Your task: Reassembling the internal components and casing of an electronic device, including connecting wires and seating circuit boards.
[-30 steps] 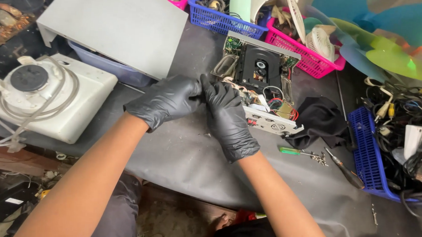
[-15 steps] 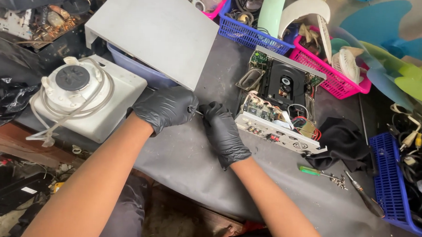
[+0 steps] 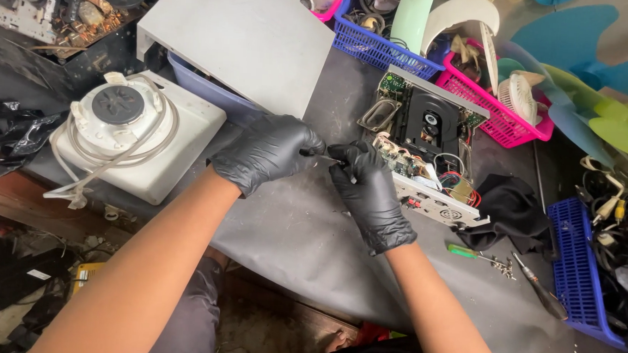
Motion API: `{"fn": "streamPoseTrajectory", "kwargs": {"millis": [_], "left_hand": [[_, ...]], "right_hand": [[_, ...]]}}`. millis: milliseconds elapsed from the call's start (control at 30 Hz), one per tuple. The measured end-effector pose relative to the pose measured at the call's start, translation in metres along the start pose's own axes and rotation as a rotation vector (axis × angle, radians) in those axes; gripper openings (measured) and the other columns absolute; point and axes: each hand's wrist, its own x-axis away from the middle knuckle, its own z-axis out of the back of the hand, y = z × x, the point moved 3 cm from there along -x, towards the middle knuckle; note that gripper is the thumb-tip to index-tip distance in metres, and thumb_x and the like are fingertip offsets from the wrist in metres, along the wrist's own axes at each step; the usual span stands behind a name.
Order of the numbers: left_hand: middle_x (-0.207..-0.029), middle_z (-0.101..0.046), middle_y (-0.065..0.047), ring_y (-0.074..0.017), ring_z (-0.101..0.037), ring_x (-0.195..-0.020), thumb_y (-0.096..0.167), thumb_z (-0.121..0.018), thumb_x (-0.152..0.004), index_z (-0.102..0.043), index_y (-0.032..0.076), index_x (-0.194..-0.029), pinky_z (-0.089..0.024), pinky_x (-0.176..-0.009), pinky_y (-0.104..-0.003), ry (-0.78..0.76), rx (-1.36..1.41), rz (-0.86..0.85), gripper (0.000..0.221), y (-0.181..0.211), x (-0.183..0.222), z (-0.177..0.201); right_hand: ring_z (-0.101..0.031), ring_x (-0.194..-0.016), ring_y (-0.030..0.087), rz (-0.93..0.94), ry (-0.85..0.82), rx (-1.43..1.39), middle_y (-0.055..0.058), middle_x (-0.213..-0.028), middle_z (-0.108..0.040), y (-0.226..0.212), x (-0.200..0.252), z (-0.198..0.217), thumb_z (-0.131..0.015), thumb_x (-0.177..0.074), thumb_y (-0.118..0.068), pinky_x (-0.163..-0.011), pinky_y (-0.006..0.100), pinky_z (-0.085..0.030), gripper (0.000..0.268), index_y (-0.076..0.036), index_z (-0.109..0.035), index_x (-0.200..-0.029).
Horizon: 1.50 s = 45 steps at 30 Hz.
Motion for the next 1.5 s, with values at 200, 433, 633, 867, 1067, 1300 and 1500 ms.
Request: {"fn": "streamPoseTrajectory", "kwargs": {"millis": [200,433,633,867,1067,1300,1500], "left_hand": [[-0.089,-0.078,-0.006,-0.0313,-0.072,-0.098,0.027,-0.076,-0.083,-0.079,0.018,-0.092,-0.056,-0.09,-0.048,0.063,0.05,-0.034,0.013,0.013,-0.01,-0.009],[-0.088,-0.074,-0.005,-0.031,-0.071,-0.096,0.038,-0.074,-0.084,-0.076,0.02,-0.087,-0.056,-0.089,-0.045,0.117,0.073,-0.17,0.018,0.035,-0.028,-0.033],[-0.09,-0.072,-0.009,-0.0363,-0.069,-0.098,0.035,-0.069,-0.09,-0.071,0.014,-0.087,-0.056,-0.088,-0.048,0.166,0.194,-0.256,0.021,0.072,-0.04,-0.055],[-0.093,-0.071,-0.005,-0.0283,-0.07,-0.102,0.033,-0.066,-0.093,-0.07,0.02,-0.094,-0.056,-0.091,-0.042,0.184,0.434,-0.23,0.014,0.102,-0.047,-0.072],[-0.09,-0.068,-0.004,-0.0257,-0.069,-0.099,0.022,-0.066,-0.097,-0.067,0.018,-0.093,-0.056,-0.09,-0.038,0.294,0.632,-0.33,0.005,0.107,-0.043,-0.055],[-0.097,-0.072,-0.008,-0.022,-0.071,-0.096,0.011,-0.074,-0.095,-0.072,0.014,-0.107,-0.059,-0.086,-0.036,0.391,0.987,-0.292,0.012,0.117,-0.038,-0.035],[-0.093,-0.074,-0.004,-0.0148,-0.071,-0.09,0.011,-0.075,-0.093,-0.074,0.015,-0.103,-0.06,-0.079,-0.031,0.34,1.057,-0.198,0.011,0.105,-0.054,-0.066]], "right_hand": [[-0.071,-0.077,0.022,-0.062,0.204,-0.284,0.007,-0.078,-0.073,-0.003,0.01,0.025,-0.083,-0.082,-0.012,-0.078,0.03,-0.054,0.009,-0.014,-0.079,-0.09],[-0.067,-0.079,0.007,-0.259,0.411,-0.569,0.006,-0.081,-0.075,0.031,0.023,0.053,-0.086,-0.076,0.0,-0.079,0.025,-0.056,0.021,-0.007,-0.078,-0.094],[-0.071,-0.084,0.011,-0.354,0.434,-0.753,0.01,-0.091,-0.078,0.104,0.04,0.038,-0.088,-0.077,-0.003,-0.082,0.03,-0.059,0.021,-0.004,-0.079,-0.095],[-0.07,-0.085,0.012,-0.388,0.521,-0.678,0.01,-0.092,-0.077,0.049,0.046,0.08,-0.081,-0.088,-0.009,-0.08,0.031,-0.061,0.017,-0.003,-0.076,-0.104],[-0.063,-0.071,0.011,-0.265,0.523,-0.434,0.006,-0.075,-0.072,0.064,0.055,0.105,-0.075,-0.097,-0.016,-0.081,0.029,-0.056,0.015,-0.006,-0.078,-0.108],[-0.065,-0.067,0.012,-0.128,0.444,-0.349,0.01,-0.072,-0.069,0.042,0.059,0.098,-0.072,-0.095,-0.002,-0.071,0.025,-0.053,0.018,-0.001,-0.076,-0.112],[-0.073,-0.083,0.028,0.062,0.396,-0.192,0.017,-0.085,-0.074,0.025,0.06,0.099,-0.075,-0.091,0.002,-0.082,0.038,-0.055,0.019,-0.002,-0.078,-0.11]]}}
